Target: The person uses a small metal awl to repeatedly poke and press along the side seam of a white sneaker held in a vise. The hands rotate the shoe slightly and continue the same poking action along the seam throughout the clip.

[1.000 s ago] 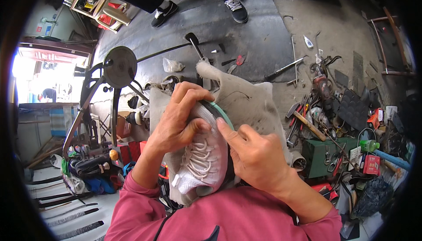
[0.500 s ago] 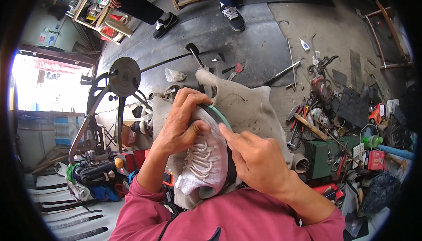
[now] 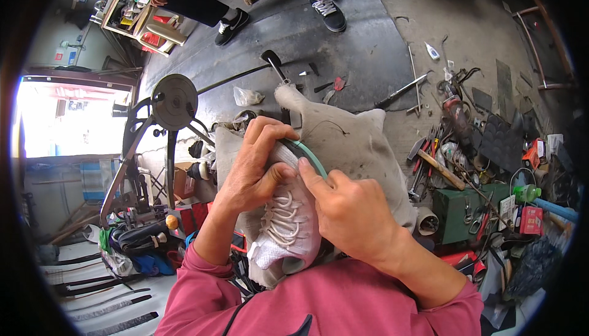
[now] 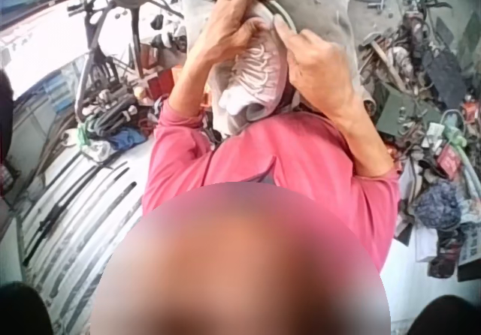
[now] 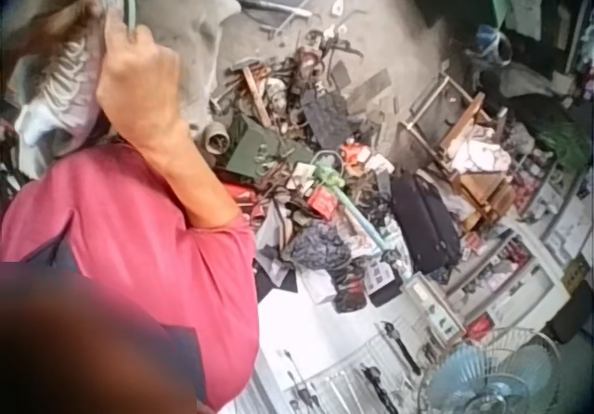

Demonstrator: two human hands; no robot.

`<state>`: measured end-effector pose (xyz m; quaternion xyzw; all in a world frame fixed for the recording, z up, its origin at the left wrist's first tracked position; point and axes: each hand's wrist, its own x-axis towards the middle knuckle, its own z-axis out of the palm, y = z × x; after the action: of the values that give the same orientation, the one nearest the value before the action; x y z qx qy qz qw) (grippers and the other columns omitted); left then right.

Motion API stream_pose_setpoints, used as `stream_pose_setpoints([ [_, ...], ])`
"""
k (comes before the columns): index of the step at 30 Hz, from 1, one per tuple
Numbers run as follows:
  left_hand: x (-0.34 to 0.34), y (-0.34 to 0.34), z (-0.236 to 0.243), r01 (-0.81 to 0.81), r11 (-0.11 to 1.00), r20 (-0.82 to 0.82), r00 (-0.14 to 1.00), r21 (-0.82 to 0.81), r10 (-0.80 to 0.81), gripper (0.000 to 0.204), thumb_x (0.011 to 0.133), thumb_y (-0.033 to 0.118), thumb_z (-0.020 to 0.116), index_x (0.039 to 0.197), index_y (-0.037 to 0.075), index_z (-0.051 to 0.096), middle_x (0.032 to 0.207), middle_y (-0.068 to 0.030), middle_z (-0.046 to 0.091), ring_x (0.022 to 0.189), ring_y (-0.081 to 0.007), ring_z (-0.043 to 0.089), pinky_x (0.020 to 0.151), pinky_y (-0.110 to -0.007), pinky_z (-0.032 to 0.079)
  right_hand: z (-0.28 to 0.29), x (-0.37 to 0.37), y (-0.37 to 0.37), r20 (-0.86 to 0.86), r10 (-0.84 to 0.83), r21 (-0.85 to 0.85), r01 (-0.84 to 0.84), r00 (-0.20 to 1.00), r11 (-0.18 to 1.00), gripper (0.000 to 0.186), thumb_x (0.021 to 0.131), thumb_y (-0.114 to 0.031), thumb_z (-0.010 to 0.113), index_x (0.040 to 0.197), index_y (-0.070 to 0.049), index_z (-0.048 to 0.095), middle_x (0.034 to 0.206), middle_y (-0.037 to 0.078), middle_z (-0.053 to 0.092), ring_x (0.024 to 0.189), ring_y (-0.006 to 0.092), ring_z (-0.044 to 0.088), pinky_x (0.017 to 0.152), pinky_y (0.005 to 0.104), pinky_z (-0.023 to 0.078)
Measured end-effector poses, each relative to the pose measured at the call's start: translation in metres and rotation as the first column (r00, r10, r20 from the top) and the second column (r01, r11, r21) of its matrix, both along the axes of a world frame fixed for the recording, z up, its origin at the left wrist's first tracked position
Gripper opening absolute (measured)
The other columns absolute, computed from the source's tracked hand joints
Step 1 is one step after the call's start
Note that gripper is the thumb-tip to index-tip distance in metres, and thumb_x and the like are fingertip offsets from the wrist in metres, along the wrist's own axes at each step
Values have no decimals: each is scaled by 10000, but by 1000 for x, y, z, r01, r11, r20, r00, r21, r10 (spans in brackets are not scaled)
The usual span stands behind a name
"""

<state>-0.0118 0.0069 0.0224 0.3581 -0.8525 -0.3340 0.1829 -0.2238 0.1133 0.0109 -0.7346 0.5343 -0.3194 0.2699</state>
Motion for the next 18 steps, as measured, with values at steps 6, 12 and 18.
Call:
stream_pose_setpoints([
  [6,3,2,0,-12,1000,0,1000,-8,12,494,938,355,745,1289,32,617,1220,-162,531,1164,-342,545,1042,-405,438,1,-9,12,158,5,62,-15,987,998,544,882,8,688,1425,-9,650,796,149,640,648,342,646,586,443,512],
  [12,1,1,-1,7,1000,-23,1000,2,-7,482,948,354,734,1286,34,613,1237,-162,538,1182,-344,545,1058,-406,429,-6,-6,8,219,-19,-21,24,976,999,558,891,-22,706,1444,-16,634,812,146,639,658,342,666,584,453,532],
  [18,1,-1,-3,3,1000,-25,1000,-18,-4,506,963,406,709,1286,29,615,1228,-162,530,1170,-348,542,1053,-410,432,-6,3,3,136,-11,9,10,991,1000,575,879,-32,708,1450,-26,633,833,140,645,654,337,673,591,449,547],
])
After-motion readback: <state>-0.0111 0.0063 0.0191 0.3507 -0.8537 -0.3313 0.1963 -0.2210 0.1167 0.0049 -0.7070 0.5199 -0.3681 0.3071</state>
